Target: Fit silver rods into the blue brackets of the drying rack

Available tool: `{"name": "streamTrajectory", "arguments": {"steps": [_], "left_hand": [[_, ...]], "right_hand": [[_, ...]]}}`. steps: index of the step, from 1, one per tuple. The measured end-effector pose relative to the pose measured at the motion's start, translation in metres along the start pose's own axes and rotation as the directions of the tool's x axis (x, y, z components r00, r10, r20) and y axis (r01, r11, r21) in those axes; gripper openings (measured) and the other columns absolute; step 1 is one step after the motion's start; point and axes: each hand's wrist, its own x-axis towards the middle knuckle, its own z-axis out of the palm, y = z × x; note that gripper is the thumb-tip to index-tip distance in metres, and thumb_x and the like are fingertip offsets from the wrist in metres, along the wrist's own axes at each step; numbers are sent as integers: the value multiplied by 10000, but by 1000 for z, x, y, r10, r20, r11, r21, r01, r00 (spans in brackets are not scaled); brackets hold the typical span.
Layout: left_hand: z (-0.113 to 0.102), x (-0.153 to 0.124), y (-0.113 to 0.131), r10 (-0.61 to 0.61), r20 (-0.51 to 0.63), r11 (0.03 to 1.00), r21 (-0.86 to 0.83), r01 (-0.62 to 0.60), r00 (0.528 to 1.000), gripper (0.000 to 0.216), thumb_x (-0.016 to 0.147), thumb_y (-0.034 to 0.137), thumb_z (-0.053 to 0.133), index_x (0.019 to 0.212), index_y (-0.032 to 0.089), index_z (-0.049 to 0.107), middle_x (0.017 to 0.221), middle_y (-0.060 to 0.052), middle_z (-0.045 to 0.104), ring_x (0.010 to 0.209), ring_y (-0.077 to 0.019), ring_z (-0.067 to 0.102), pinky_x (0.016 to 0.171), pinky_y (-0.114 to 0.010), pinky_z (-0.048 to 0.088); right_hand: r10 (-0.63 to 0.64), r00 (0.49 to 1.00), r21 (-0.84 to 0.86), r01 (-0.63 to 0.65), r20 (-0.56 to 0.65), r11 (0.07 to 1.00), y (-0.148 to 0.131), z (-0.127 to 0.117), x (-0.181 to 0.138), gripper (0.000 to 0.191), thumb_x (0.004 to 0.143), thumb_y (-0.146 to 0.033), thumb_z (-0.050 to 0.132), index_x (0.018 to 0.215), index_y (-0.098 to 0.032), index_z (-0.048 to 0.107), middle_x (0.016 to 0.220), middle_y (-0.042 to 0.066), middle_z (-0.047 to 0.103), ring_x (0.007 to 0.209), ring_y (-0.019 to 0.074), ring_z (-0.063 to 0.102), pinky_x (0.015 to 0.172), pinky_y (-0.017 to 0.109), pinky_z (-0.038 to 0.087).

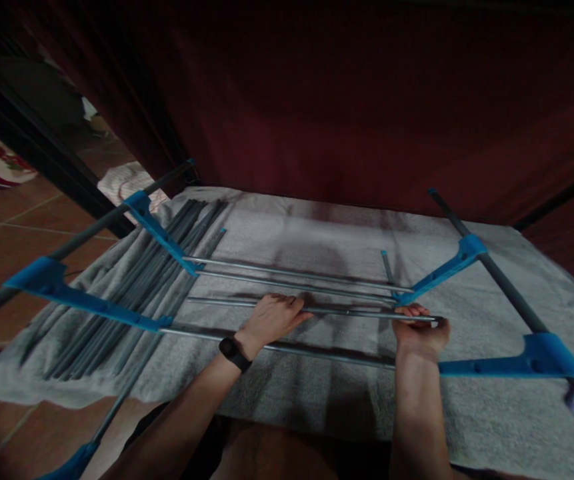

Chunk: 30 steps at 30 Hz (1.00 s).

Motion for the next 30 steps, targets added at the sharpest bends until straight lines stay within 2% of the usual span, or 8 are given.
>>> {"name": "streamTrajectory", "arguments": {"steps": [4, 8, 12, 14, 17, 19, 23, 30], "left_hand": [[1, 0, -1, 4, 0, 1000, 9, -4, 1000, 386, 976, 495, 386, 923, 173, 593, 738, -54, 705, 733, -220, 691, 630, -310, 422], [0, 0, -1, 5, -3, 1000, 16, -5, 1000, 398, 979, 502, 367, 945, 179, 597, 737, -53, 703, 729, -225, 691, 625, -313, 417], [-2, -1, -1, -8, 6, 1000, 12, 8, 1000, 412, 978, 514, 357, 956, 180, 597, 734, -59, 703, 713, -222, 687, 636, -311, 416], [-3, -1, -2, -15, 11, 1000, 5, 15, 1000, 412, 977, 515, 360, 960, 178, 597, 739, -63, 705, 715, -218, 686, 646, -308, 418], [-4, -1, -2, -10, 16, 1000, 2, 10, 1000, 412, 980, 508, 359, 971, 173, 599, 751, -67, 708, 718, -216, 684, 651, -309, 423], [-4, 0, -3, 1, 19, 1000, 5, -1, 1000, 408, 980, 503, 363, 965, 170, 599, 756, -69, 707, 719, -217, 683, 650, -310, 426], [-1, 0, -5, 29, 4, 1000, 9, -29, 1000, 358, 979, 469, 398, 939, 173, 595, 790, -66, 703, 740, -208, 677, 665, -307, 434], [2, -2, -12, 30, -10, 999, 19, -29, 1000, 196, 956, 341, 504, 945, 180, 616, 835, -51, 691, 786, -200, 668, 696, -310, 441]], "right_hand": [[158, 987, 147, -157, 0, 977, 17, 8, -15, 330, 859, -458, 402, 639, -246, 274, 553, -40, 396, 426, 137, 410, 371, 305, 341], [358, 933, 422, -320, -13, 848, 30, 16, -26, 330, 852, -399, 424, 607, -257, 255, 539, -46, 382, 411, 148, 406, 358, 337, 376], [401, 916, 615, -304, -23, 728, 22, 15, -22, 304, 859, -382, 389, 598, -267, 284, 528, -49, 367, 383, 153, 381, 323, 337, 357], [343, 938, 564, -260, -44, 784, 13, 13, -17, 291, 852, -405, 403, 610, -270, 317, 524, -54, 350, 373, 152, 353, 306, 323, 318], [154, 987, 286, -137, -39, 948, 4, 7, -8, 276, 862, -446, 378, 657, -262, 361, 523, -56, 345, 372, 146, 334, 302, 306, 272], [43, 999, 103, -41, -14, 994, 2, 4, -4, 295, 889, -456, 306, 685, -249, 358, 529, -51, 366, 383, 136, 348, 316, 294, 276], [-18, 1000, -72, 17, -5, 997, 3, 1, -1, 346, 926, -462, 182, 710, -234, 327, 546, -46, 403, 404, 113, 382, 360, 268, 309], [-24, 999, -98, 19, -44, 995, 4, 1, 3, 376, 935, -477, 149, 725, -229, 338, 557, -48, 413, 408, 118, 386, 371, 269, 306]]}}
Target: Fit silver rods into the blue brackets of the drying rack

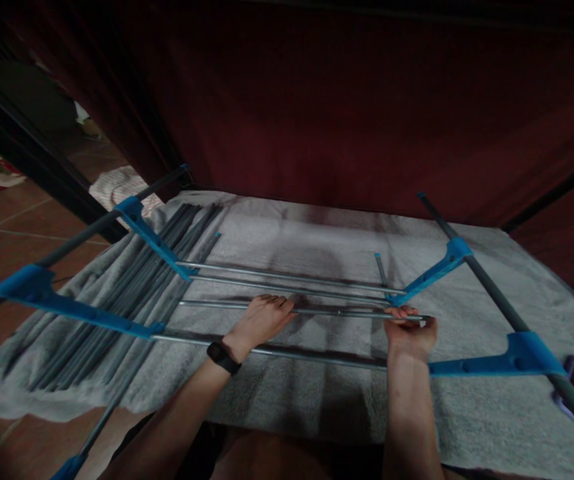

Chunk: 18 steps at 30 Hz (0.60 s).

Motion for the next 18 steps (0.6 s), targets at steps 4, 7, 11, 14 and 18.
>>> {"name": "streamTrajectory", "arguments": {"steps": [4, 7, 11, 14, 18], "left_hand": [[-1, -1, -5, -93, -29, 996, 14, 94, 995, 251, 935, 399, 530, 923, 175, 644, 862, -70, 688, 831, -214, 662, 735, -325, 450], [-4, -1, -8, -188, -46, 982, 27, 189, 981, 344, 918, 480, 527, 903, 165, 664, 878, -91, 688, 842, -230, 658, 742, -336, 455], [-8, -2, -8, -202, -24, 979, 17, 203, 979, 400, 922, 521, 491, 880, 171, 680, 837, -87, 693, 803, -225, 659, 711, -328, 452], [-11, -2, -8, -180, -13, 984, 0, 180, 984, 416, 935, 522, 463, 883, 174, 686, 815, -86, 697, 788, -217, 663, 699, -315, 446], [-14, -2, -11, -184, 15, 983, 15, 184, 983, 454, 940, 547, 427, 892, 179, 689, 807, -84, 710, 769, -222, 675, 675, -313, 440]], "right_hand": [[2, 1000, 44, -2, 5, 999, -2, -2, 2, 380, 932, -482, 162, 727, -225, 352, 563, -40, 423, 411, 122, 400, 366, 269, 311], [34, 999, 133, -35, 12, 991, -5, -2, 1, 363, 915, -501, 215, 729, -235, 378, 562, -34, 436, 407, 140, 406, 348, 287, 315], [184, 982, 297, -190, 49, 936, -8, -2, -2, 336, 878, -538, 294, 713, -274, 417, 554, -35, 423, 399, 186, 402, 318, 328, 303], [149, 988, 260, -154, 38, 953, -7, 0, -4, 350, 890, -518, 244, 711, -269, 410, 538, -39, 391, 387, 176, 380, 311, 317, 294], [7, 1000, 86, -10, 29, 996, 0, 2, -6, 373, 910, -489, 181, 716, -233, 370, 536, -48, 361, 388, 119, 348, 340, 274, 293]]}}
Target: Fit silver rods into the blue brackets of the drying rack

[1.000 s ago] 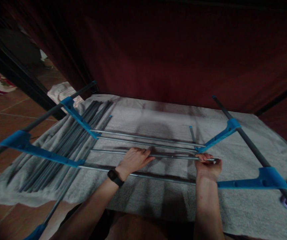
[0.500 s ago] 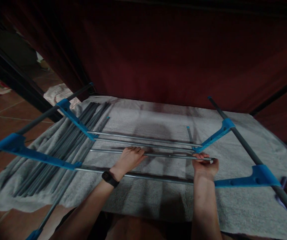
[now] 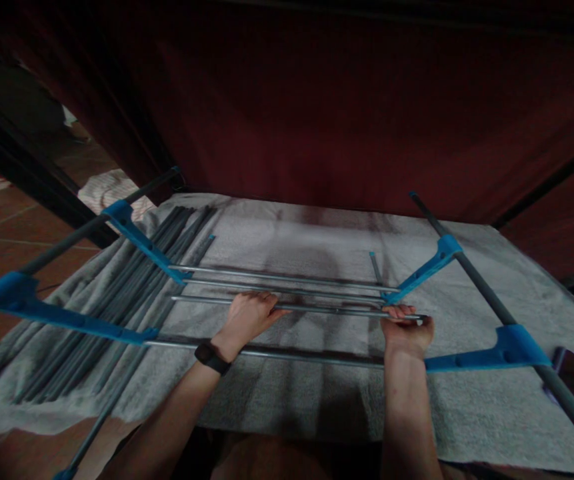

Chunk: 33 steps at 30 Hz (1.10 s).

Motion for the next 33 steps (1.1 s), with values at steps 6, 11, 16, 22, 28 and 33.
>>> {"name": "streamTrajectory", "arguments": {"steps": [6, 11, 16, 22, 28, 33], "left_hand": [[-2, -1, -1, 15, -3, 1000, 20, -15, 1000, 456, 948, 545, 411, 908, 186, 689, 787, -75, 717, 770, -233, 684, 668, -317, 426], [2, 0, -5, 4, 2, 999, 32, -4, 1000, 481, 939, 575, 403, 851, 192, 680, 793, -73, 724, 751, -230, 684, 640, -312, 406], [4, 1, -9, -5, 3, 1000, 19, 5, 1000, 482, 932, 588, 411, 835, 191, 668, 791, -75, 724, 765, -226, 686, 645, -313, 398], [7, 1, -9, 2, 16, 999, -34, -2, 1000, 514, 925, 614, 396, 848, 185, 669, 856, -90, 722, 800, -227, 679, 698, -324, 420], [9, 1, -10, 5, -9, 1000, -26, -5, 1000, 522, 930, 620, 369, 858, 192, 661, 855, -74, 714, 795, -227, 674, 707, -328, 422], [6, 1, -8, -15, 7, 999, -40, 16, 1000, 495, 937, 602, 375, 883, 198, 657, 858, -70, 715, 808, -215, 673, 718, -319, 419]], "right_hand": [[-55, 997, -120, 62, 61, 991, 3, -4, 2, 422, 920, -473, 100, 702, -219, 358, 542, -57, 301, 410, 96, 311, 388, 250, 274], [-56, 993, -114, 68, 103, 991, 3, -8, 5, 437, 912, -491, 101, 695, -219, 366, 543, -60, 276, 416, 96, 294, 397, 245, 270], [-57, 984, -172, 86, 167, 981, 4, -12, 11, 463, 896, -524, 73, 678, -226, 352, 542, -69, 243, 397, 97, 290, 387, 251, 281], [-36, 985, -273, 82, 169, 959, 1, -11, 12, 416, 892, -510, 157, 683, -217, 365, 566, -44, 345, 432, 110, 386, 428, 277, 354], [-18, 996, -238, 39, 89, 970, 2, -6, 9, 373, 889, -450, 155, 706, -213, 377, 585, -33, 393, 458, 115, 416, 436, 280, 374], [-3, 997, -237, 22, 81, 971, 4, -5, 6, 342, 891, -462, 213, 715, -219, 378, 611, -36, 406, 477, 120, 418, 445, 293, 393]]}}
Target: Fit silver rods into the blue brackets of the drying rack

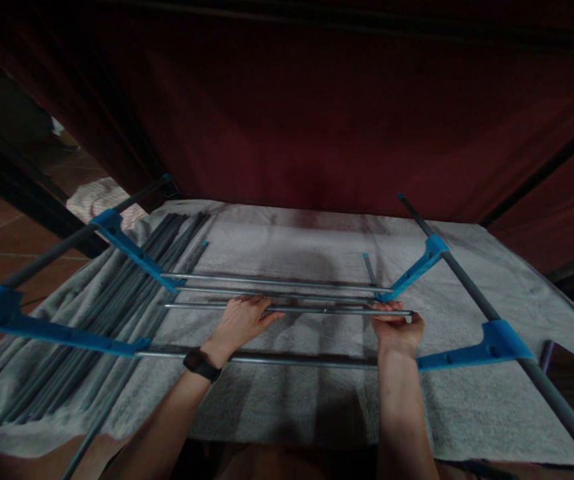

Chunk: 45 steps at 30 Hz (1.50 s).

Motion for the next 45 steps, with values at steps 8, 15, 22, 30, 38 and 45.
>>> {"name": "streamTrajectory", "arguments": {"steps": [8, 15, 22, 30, 38, 45], "left_hand": [[-4, -1, 1, 22, -7, 999, 29, -22, 1000, 522, 952, 596, 329, 869, 200, 659, 827, -72, 719, 770, -212, 671, 693, -310, 414], [-7, -2, 0, 27, -11, 998, 60, -26, 1000, 569, 945, 624, 298, 864, 198, 666, 814, -78, 724, 750, -225, 674, 650, -313, 394], [-12, -3, -1, 23, -17, 997, 67, -22, 1000, 574, 943, 626, 299, 861, 196, 670, 781, -75, 720, 734, -226, 676, 636, -315, 384], [-7, -3, -4, 45, -51, 997, 61, -42, 998, 547, 946, 612, 321, 856, 192, 659, 775, -73, 712, 718, -228, 667, 633, -318, 380], [-2, 0, -10, 115, -129, 993, 24, -113, 985, 416, 961, 512, 414, 845, 185, 644, 832, -64, 686, 780, -200, 640, 695, -321, 403], [0, 0, -10, 159, -188, 987, 12, -160, 969, 308, 967, 455, 447, 914, 202, 615, 856, -38, 675, 807, -190, 623, 717, -318, 399]], "right_hand": [[33, 999, 27, -33, -30, 999, -1, 6, -4, 404, 917, -432, 92, 706, -220, 363, 572, -45, 347, 452, 112, 349, 433, 269, 356], [26, 1000, 27, -26, -2, 999, -2, 2, -1, 381, 906, -411, 98, 700, -222, 357, 553, -53, 303, 446, 111, 303, 433, 266, 338], [38, 999, 28, -38, 5, 999, 0, 1, 1, 388, 913, -411, 68, 691, -229, 328, 543, -57, 289, 434, 109, 307, 428, 266, 334], [36, 999, 43, -36, 1, 998, 2, 9, -7, 386, 925, -417, 69, 692, -230, 314, 521, -57, 311, 420, 101, 332, 410, 249, 357], [123, 982, 50, -117, -145, 992, 4, 16, -10, 413, 944, -429, 111, 769, -223, 423, 588, -25, 482, 486, 130, 504, 447, 303, 478], [49, 983, -35, -56, -178, 998, 7, 16, -9, 423, 960, -406, 154, 796, -207, 489, 641, -3, 569, 534, 129, 580, 498, 292, 521]]}}
